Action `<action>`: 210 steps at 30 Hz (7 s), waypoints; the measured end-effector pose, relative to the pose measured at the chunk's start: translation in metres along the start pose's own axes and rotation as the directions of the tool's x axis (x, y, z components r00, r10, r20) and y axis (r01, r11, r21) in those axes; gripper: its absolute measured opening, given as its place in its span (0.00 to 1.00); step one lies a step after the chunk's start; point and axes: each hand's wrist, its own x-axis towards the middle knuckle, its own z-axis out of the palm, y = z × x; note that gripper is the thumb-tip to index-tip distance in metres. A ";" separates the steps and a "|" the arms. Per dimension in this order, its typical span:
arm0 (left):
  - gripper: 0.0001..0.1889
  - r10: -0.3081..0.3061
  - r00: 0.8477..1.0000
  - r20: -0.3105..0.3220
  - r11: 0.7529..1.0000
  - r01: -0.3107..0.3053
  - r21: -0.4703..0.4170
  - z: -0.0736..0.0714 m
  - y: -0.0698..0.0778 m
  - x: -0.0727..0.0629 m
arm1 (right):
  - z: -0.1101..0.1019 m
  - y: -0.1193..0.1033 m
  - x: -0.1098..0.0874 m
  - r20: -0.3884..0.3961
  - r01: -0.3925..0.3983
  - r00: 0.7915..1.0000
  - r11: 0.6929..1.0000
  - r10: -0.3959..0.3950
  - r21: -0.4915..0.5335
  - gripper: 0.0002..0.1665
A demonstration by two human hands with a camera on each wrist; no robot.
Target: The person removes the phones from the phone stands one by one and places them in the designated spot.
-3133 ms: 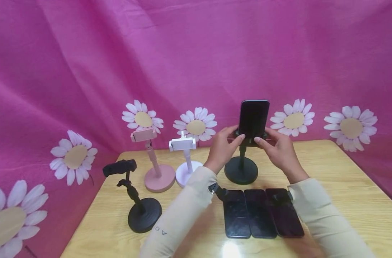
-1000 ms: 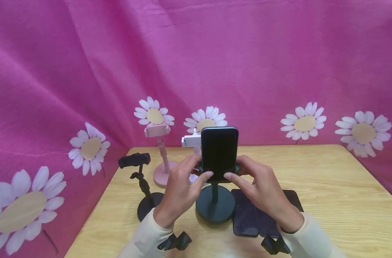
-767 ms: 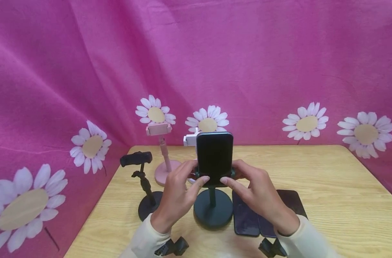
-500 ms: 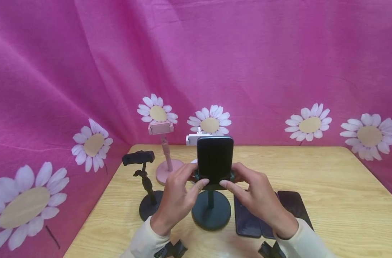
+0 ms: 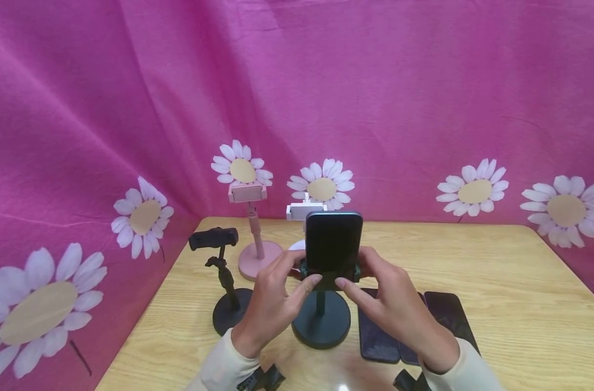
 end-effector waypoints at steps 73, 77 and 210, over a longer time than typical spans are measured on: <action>0.16 -0.045 0.996 -0.076 0.987 0.056 0.148 -0.018 -0.011 0.015 | 0.036 -0.027 0.048 -0.428 0.173 0.863 0.954 -0.267 -0.245 0.50; 0.16 -0.049 0.995 -0.085 0.987 0.061 0.150 -0.018 -0.010 0.014 | 0.026 -0.032 0.043 -0.380 0.195 0.888 0.959 -0.261 -0.204 0.51; 0.23 -0.267 0.940 -0.212 0.898 0.322 0.298 -0.049 -0.005 -0.011 | -0.123 0.212 -0.096 0.247 -0.395 0.708 0.660 0.662 -0.639 0.54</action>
